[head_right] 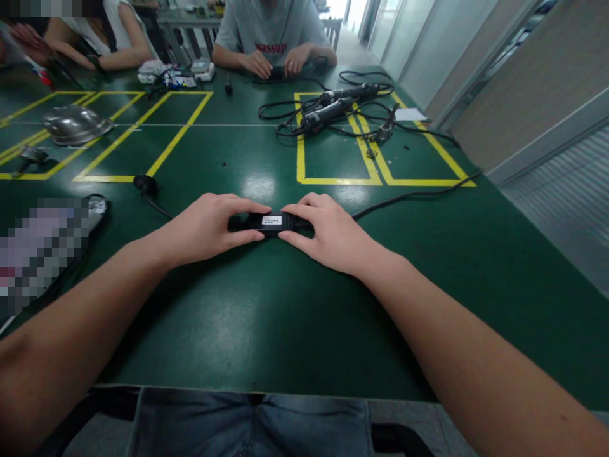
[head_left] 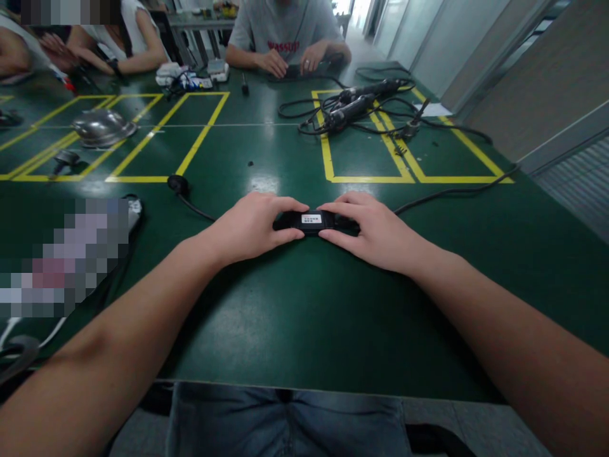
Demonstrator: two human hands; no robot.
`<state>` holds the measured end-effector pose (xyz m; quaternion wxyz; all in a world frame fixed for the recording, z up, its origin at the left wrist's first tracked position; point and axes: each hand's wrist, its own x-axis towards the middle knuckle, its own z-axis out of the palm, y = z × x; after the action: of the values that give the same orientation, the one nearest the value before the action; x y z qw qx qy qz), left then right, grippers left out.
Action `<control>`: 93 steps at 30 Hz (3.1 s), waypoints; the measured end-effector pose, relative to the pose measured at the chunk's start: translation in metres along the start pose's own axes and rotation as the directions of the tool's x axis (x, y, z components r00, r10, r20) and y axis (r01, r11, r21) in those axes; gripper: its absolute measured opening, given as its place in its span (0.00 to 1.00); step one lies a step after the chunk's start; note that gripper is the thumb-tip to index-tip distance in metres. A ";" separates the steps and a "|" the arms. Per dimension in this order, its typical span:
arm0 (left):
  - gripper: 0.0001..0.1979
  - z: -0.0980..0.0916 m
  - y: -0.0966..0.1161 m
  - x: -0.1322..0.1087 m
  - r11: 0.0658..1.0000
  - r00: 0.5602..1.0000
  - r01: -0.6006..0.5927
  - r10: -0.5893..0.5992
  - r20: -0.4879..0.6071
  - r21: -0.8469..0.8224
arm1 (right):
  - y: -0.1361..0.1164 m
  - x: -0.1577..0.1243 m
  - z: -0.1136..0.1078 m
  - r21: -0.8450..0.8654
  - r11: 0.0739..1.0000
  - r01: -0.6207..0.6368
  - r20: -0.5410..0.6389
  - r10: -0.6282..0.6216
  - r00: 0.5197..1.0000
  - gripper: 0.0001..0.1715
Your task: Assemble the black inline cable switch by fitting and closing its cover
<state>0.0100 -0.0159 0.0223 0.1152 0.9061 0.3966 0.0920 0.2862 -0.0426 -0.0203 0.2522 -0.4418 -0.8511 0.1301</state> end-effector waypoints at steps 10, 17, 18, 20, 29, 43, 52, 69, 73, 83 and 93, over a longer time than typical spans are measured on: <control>0.24 0.004 -0.002 -0.001 0.999 0.999 -0.043 0.044 -0.028 0.031 | -0.001 -0.001 0.000 -0.101 0.994 0.031 -0.006 -0.032 0.999 0.23; 0.23 0.001 0.000 0.003 1.000 1.000 0.013 -0.013 -0.020 -0.003 | 0.000 0.000 0.002 0.000 0.999 -0.038 -0.016 0.038 0.999 0.20; 0.23 0.001 0.000 0.003 1.000 1.000 0.011 -0.011 -0.023 -0.008 | 0.000 0.000 0.002 0.000 0.999 -0.042 -0.013 0.042 0.999 0.20; 0.23 0.001 0.000 0.003 1.000 1.000 0.011 -0.011 -0.018 -0.011 | 0.000 0.000 0.001 -0.005 0.999 -0.040 -0.006 0.040 0.999 0.20; 0.22 0.003 -0.002 0.000 0.982 0.999 -0.010 0.003 -0.041 -0.189 | -0.003 -0.001 0.004 0.031 0.999 -0.038 -0.041 0.039 0.998 0.25; 0.11 0.017 -0.007 0.005 0.987 0.975 0.156 -0.158 -0.159 -0.023 | -0.010 0.002 -0.008 0.088 0.992 -0.092 -0.007 0.093 0.996 0.02; 0.07 0.001 0.003 -0.002 0.999 0.999 -0.040 0.041 -0.021 0.035 | -0.009 0.002 -0.008 0.096 0.992 -0.078 0.013 0.077 0.997 0.05; 0.06 0.003 -0.006 0.000 0.986 0.997 -0.051 0.042 -0.057 -0.161 | -0.006 0.001 -0.010 0.106 0.989 -0.098 -0.022 0.101 0.995 0.04; 0.05 0.001 -0.009 0.000 0.984 0.998 -0.045 0.035 -0.059 -0.173 | -0.002 0.003 -0.016 0.119 0.991 -0.063 -0.004 0.064 0.998 0.06; 0.07 0.003 -0.015 -0.002 0.994 0.990 -0.075 0.065 -0.124 -0.081 | 0.002 0.004 -0.017 0.184 0.976 -0.114 0.010 0.114 0.993 0.06; 0.20 0.023 -0.020 0.008 0.993 0.975 0.075 -0.094 -0.200 -0.096 | -0.002 0.003 -0.014 0.145 0.989 -0.040 -0.037 0.045 0.998 0.06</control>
<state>0.0076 0.0005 -0.0052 0.1174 0.8682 0.4401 0.1969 0.2914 -0.0416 -0.0065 0.2976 -0.4430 -0.8246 0.1876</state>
